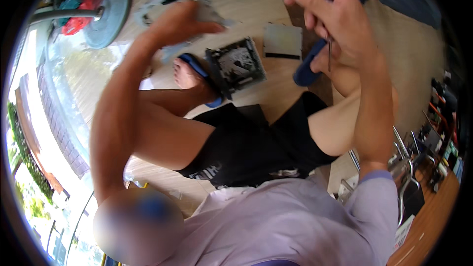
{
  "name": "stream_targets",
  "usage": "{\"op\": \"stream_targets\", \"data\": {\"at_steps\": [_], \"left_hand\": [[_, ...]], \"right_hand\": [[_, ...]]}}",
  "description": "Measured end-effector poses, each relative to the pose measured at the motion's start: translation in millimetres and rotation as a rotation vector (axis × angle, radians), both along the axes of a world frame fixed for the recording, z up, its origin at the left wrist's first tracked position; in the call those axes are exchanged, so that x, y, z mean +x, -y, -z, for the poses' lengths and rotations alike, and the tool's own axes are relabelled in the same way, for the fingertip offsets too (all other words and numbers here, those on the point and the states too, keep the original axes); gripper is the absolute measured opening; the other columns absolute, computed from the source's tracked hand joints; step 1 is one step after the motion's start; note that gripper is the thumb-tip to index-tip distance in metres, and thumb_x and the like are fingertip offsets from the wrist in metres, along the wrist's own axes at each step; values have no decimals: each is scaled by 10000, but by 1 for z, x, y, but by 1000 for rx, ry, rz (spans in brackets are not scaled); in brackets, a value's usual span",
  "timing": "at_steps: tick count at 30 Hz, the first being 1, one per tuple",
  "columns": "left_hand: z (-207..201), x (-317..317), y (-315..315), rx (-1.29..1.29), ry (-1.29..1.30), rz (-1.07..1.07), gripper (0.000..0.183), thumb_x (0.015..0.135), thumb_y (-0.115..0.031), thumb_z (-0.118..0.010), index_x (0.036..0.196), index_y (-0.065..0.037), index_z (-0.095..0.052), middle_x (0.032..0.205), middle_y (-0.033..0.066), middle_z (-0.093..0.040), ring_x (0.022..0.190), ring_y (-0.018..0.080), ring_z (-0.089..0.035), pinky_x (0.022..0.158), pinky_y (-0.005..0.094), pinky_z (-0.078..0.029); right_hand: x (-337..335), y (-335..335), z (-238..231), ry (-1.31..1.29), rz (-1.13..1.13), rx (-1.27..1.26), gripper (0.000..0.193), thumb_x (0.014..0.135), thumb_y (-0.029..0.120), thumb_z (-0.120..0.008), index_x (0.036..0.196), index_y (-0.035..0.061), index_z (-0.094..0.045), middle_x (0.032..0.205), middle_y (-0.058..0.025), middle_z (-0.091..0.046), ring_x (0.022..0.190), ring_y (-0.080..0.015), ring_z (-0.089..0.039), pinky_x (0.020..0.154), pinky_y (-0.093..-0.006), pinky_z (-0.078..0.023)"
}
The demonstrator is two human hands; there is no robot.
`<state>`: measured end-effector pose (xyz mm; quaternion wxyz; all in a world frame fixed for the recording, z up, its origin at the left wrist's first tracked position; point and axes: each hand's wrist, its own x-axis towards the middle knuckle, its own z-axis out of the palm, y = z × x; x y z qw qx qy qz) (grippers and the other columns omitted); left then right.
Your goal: The person disassembles a car stereo unit while sitting on the floor, using a screwdriver to remove screws and separating the internal metal chassis and circuit board from the outer casing.
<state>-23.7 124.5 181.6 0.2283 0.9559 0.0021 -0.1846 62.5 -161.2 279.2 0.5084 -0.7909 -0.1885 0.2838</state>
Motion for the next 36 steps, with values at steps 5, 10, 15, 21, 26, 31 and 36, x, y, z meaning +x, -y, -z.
{"op": "stream_targets", "data": {"at_steps": [5,10,15,21,26,31,36], "left_hand": [[65,27,-39,-24,-81,-50,777,766,-657,-791,878,107,-702,762,246,-686,708,304,-688,687,443,-510],[136,44,-57,204,-176,-1,904,721,-734,-767,997,123,-688,915,309,-709,902,404,-714,814,469,-531],[209,42,-38,107,-230,-109,954,696,-760,-759,1114,93,-678,1103,300,-706,1053,414,-693,936,458,-525],[263,49,-36,7,-255,-231,943,712,-751,-747,1113,100,-688,1100,296,-712,1061,412,-693,926,450,-535],[302,61,-49,-49,-208,-414,914,730,-730,-744,1160,76,-706,1119,288,-713,1075,408,-690,942,439,-536],[320,56,-13,-70,-201,-316,863,751,-709,-739,1163,50,-715,1146,278,-710,1097,398,-683,951,433,-531],[329,44,-23,-47,-148,-304,892,740,-747,-728,1095,71,-721,1035,284,-726,999,412,-705,870,470,-545]], "right_hand": [[14,35,-27,61,88,81,301,1038,267,-627,1059,-28,-686,815,-47,-672,524,-43,-537,408,-187,-393],[6,39,-22,202,117,63,283,1041,250,-620,1053,-24,-684,817,-60,-674,516,-33,-531,421,-183,-394],[-5,46,-34,119,137,-1,293,1011,238,-669,1097,-42,-675,841,-74,-688,563,-36,-556,454,-191,-413],[-9,50,-18,254,153,-89,290,1001,196,-676,1137,-59,-653,834,-70,-681,622,-68,-594,534,-207,-456],[0,41,-7,298,113,-92,271,1001,168,-672,1141,-62,-644,836,-63,-676,660,-76,-613,572,-213,-476],[7,48,3,230,178,-87,243,1004,150,-663,1132,-55,-645,843,-62,-678,673,-81,-619,590,-219,-487],[3,38,-3,308,71,-204,237,1007,148,-657,1122,-59,-643,820,-47,-656,677,-73,-618,579,-214,-480]]}}
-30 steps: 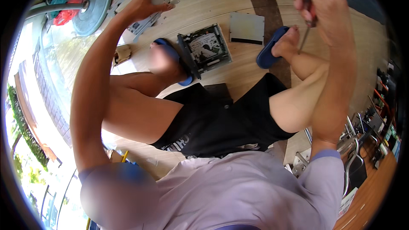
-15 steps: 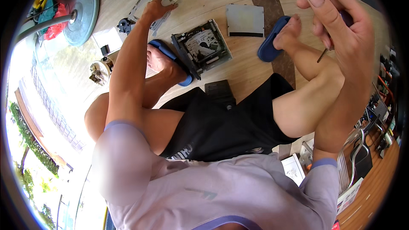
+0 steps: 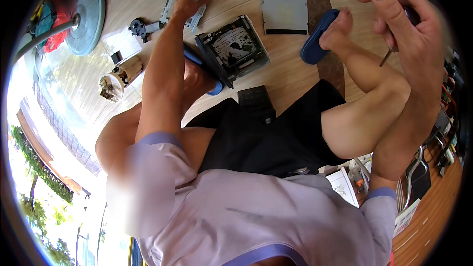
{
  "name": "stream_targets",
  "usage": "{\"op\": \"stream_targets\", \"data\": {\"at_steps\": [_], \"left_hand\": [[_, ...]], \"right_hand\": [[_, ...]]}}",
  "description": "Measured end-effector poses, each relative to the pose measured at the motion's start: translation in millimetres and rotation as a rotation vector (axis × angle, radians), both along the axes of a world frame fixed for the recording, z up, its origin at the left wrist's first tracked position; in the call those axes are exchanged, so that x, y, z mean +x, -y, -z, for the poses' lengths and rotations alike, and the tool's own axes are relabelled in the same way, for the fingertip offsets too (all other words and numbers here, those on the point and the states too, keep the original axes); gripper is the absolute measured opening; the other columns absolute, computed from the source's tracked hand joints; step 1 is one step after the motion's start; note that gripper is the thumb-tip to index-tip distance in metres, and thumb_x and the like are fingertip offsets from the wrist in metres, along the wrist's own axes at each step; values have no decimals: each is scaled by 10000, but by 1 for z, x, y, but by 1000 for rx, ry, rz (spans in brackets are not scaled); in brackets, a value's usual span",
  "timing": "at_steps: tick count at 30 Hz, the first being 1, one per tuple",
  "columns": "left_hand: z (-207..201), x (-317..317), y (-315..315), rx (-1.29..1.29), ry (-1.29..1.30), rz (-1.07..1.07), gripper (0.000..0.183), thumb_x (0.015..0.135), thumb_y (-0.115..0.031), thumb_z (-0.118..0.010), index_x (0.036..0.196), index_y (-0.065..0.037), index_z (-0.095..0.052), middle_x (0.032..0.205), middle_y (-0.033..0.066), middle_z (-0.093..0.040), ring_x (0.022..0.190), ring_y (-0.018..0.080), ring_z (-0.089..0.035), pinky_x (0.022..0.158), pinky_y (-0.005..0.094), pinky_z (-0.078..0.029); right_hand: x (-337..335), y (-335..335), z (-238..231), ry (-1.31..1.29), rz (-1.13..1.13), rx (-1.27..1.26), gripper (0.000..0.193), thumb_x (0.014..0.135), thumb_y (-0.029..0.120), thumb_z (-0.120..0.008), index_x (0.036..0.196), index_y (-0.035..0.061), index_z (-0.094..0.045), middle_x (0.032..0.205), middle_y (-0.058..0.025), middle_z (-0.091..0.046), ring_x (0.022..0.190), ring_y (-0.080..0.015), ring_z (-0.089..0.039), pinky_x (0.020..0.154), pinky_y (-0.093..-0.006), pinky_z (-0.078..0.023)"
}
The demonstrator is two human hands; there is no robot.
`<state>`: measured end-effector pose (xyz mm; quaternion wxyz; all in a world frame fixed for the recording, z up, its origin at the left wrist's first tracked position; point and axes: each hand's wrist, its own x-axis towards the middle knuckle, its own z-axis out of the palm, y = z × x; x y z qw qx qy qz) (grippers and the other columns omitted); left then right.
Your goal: The person disassembles a car stereo unit while sitting on the floor, using a screwdriver to remove screws and separating the internal metal chassis and circuit board from the outer casing.
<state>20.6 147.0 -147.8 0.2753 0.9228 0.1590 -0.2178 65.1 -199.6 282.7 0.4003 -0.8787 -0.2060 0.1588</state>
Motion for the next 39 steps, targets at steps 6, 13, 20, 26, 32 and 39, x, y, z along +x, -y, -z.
{"op": "stream_targets", "data": {"at_steps": [6,13,20,26,32,39], "left_hand": [[-5,6,10,50,-87,4,844,759,-696,-730,1184,32,-710,1187,260,-704,1128,400,-669,970,439,-521],[-42,-18,10,286,134,-89,586,856,-596,-669,1112,-76,-754,1086,217,-737,1041,427,-690,925,521,-528],[-106,-100,134,28,425,456,124,899,-190,-617,945,-78,-642,950,158,-689,949,368,-687,792,466,-589],[-76,-168,167,165,359,320,284,864,-201,-625,1117,-76,-658,1143,173,-651,1118,378,-626,953,479,-521],[-82,-144,180,302,182,509,297,835,-210,-656,1107,-102,-707,1215,146,-622,1166,347,-594,970,478,-501],[-77,-145,164,199,78,544,344,758,-239,-745,1082,-125,-723,1185,123,-640,1217,334,-570,994,474,-507]], "right_hand": [[-4,-5,-5,110,-31,-139,231,1011,145,-649,1109,-64,-641,792,-29,-629,681,-64,-617,566,-209,-471],[7,1,-9,-101,35,116,218,1009,142,-646,1094,-58,-645,747,-9,-595,651,-57,-602,553,-199,-470],[-20,-3,-46,99,-67,14,225,973,142,-679,1033,-75,-680,766,-75,-685,591,-122,-654,537,-249,-487],[-19,4,-10,217,-104,17,253,942,134,-694,1071,-83,-680,753,-120,-713,602,-138,-657,558,-297,-508],[-25,19,-10,245,-77,-32,279,935,155,-693,1094,-74,-683,771,-146,-722,635,-176,-677,606,-326,-527],[-24,26,3,306,-68,-43,301,923,175,-699,1093,-72,-684,807,-183,-730,707,-241,-714,662,-348,-547]]}}
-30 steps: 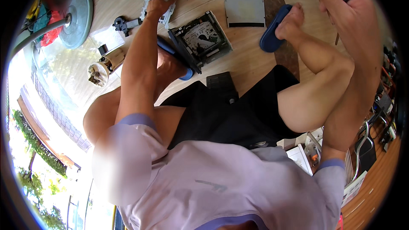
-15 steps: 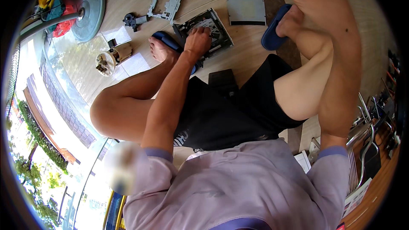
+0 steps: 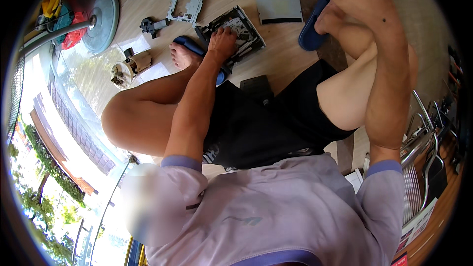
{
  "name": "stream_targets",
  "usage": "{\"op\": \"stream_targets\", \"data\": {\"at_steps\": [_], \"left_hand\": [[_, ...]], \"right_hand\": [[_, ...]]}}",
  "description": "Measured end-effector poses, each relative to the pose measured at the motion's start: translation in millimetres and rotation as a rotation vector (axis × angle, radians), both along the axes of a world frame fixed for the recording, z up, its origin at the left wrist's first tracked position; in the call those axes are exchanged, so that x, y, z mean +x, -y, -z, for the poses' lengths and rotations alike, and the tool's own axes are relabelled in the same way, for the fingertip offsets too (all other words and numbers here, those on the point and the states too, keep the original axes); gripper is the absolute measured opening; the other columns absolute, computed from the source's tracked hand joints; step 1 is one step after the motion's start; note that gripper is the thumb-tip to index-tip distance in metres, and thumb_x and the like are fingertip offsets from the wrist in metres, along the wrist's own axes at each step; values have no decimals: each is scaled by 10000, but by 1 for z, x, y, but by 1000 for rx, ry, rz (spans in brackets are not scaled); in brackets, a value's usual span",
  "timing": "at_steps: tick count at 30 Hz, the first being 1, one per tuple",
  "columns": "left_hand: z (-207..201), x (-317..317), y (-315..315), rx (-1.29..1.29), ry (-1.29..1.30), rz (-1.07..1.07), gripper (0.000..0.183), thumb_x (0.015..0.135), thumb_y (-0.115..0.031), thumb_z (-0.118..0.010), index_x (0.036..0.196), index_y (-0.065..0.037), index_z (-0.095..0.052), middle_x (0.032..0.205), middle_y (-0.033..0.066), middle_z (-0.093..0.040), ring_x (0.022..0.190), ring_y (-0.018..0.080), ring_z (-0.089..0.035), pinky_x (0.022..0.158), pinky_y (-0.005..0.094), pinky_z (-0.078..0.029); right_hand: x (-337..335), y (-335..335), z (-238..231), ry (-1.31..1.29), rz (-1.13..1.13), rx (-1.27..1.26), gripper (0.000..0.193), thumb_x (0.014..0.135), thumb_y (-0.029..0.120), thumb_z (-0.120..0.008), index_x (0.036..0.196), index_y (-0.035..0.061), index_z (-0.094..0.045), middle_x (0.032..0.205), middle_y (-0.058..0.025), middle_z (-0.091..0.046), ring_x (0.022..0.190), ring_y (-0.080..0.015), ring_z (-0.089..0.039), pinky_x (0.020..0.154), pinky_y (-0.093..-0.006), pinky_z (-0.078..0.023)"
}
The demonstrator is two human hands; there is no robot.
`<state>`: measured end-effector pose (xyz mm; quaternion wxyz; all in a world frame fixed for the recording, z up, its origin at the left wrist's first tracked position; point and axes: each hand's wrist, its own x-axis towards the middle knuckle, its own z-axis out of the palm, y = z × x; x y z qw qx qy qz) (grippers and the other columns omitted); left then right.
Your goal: The person disassembles a car stereo unit while sitting on the floor, using a screwdriver to remove screws and separating the internal metal chassis and circuit board from the outer casing.
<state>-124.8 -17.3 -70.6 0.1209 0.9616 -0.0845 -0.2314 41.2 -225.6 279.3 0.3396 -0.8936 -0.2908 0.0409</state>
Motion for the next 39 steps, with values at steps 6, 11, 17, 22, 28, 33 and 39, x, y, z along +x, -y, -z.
{"op": "stream_targets", "data": {"at_steps": [6,11,17,22,28,33,39], "left_hand": [[-1,4,-6,35,-27,34,382,775,-312,-777,1102,-122,-717,1194,121,-643,1236,332,-564,1007,476,-499],[-20,6,-2,-25,-108,18,445,781,-381,-781,1138,-125,-712,1258,127,-636,1255,340,-553,1025,499,-476],[-13,-12,5,104,-51,66,563,757,-417,-803,1169,-70,-641,1220,141,-629,1249,368,-541,987,548,-466],[-3,-11,16,102,35,56,481,744,-320,-797,1140,-88,-652,1197,124,-640,1204,322,-578,983,552,-466],[2,-4,6,22,-45,11,481,755,-312,-803,1163,-97,-664,1191,150,-653,1196,329,-601,964,487,-510],[0,-3,4,-25,-154,0,463,753,-321,-837,1120,-74,-702,1217,171,-646,1185,366,-618,970,469,-540],[0,10,1,-40,-308,-14,429,805,-338,-766,1110,-50,-678,1134,233,-700,1073,399,-685,924,498,-553]], "right_hand": [[-9,-5,-21,-88,-16,16,298,925,173,-702,1100,-67,-686,827,-192,-736,731,-265,-725,676,-364,-553],[-2,2,3,-73,-31,-63,298,928,169,-705,1117,-59,-674,839,-203,-733,721,-283,-722,662,-366,-552],[-13,-9,2,-83,-147,-98,284,933,182,-702,1095,-48,-662,831,-221,-716,734,-337,-713,668,-385,-555],[-12,-8,-6,-40,-186,-80,286,923,174,-705,1099,-47,-664,840,-232,-715,759,-357,-717,690,-399,-557],[-10,-5,2,-42,-182,-67,276,919,160,-707,1091,-51,-664,834,-233,-709,755,-361,-713,688,-403,-554],[-11,-3,0,-75,-173,-67,266,911,152,-714,1079,-48,-664,825,-227,-703,744,-366,-706,675,-406,-547],[-11,-6,0,-29,-192,-77,269,903,152,-718,1081,-42,-662,826,-222,-698,750,-371,-699,672,-408,-543]]}}
